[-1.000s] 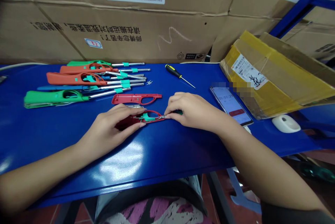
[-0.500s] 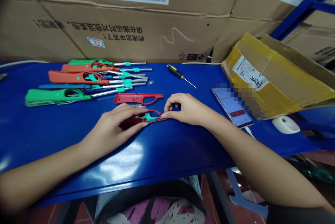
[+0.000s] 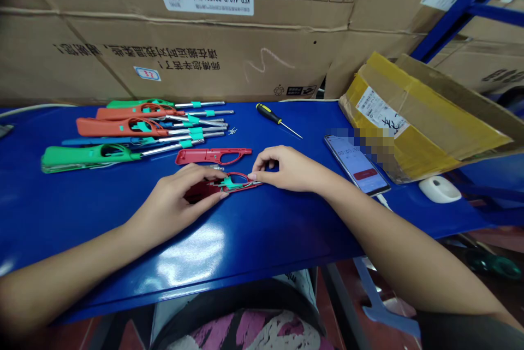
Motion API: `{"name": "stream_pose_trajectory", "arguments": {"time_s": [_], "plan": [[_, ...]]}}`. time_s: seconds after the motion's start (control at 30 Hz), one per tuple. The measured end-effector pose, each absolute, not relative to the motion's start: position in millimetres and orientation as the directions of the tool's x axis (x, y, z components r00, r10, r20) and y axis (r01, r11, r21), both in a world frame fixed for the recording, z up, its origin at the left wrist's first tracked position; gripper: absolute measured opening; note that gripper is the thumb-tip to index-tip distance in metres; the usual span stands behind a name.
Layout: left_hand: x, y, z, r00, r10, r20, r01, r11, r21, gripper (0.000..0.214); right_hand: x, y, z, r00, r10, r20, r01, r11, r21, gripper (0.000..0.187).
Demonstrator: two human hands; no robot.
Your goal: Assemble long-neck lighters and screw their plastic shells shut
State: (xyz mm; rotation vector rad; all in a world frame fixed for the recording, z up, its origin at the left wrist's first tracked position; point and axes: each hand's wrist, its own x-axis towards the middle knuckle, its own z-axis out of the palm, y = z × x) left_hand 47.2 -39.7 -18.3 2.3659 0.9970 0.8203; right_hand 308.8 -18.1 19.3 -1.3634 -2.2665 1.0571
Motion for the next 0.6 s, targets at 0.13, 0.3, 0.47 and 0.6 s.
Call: {"name": "stream_pose_trajectory", "arguments": {"time_s": [0.13, 0.3, 0.47, 0.6], "plan": [[47, -40, -17, 0.568, 0.745, 0.349, 0.486, -0.646, 0.588, 0.021, 308, -17, 17, -0.513, 0.852, -0.104, 0.638, 0.297, -0.711, 0.015], [47, -39, -18, 0.565, 0.747, 0.350, 0.478, -0.642, 0.599, 0.020, 304, -19, 11, -0.470, 0.878, -0.085, 0.633, 0.268, -0.726, 0.006], [48, -40, -13, 0.521, 0.768, 0.373, 0.457, -0.620, 0.638, 0.028, 284, -31, 26, -0.442, 0.895, 0.056, 0.583, 0.334, -0.741, 0.021], [39, -34, 10, 0.521, 0.746, 0.415, 0.484, -0.658, 0.576, 0.026, 262, -50, 48, -0.501, 0.854, 0.138, 0.547, 0.436, -0.715, 0.016]]}}
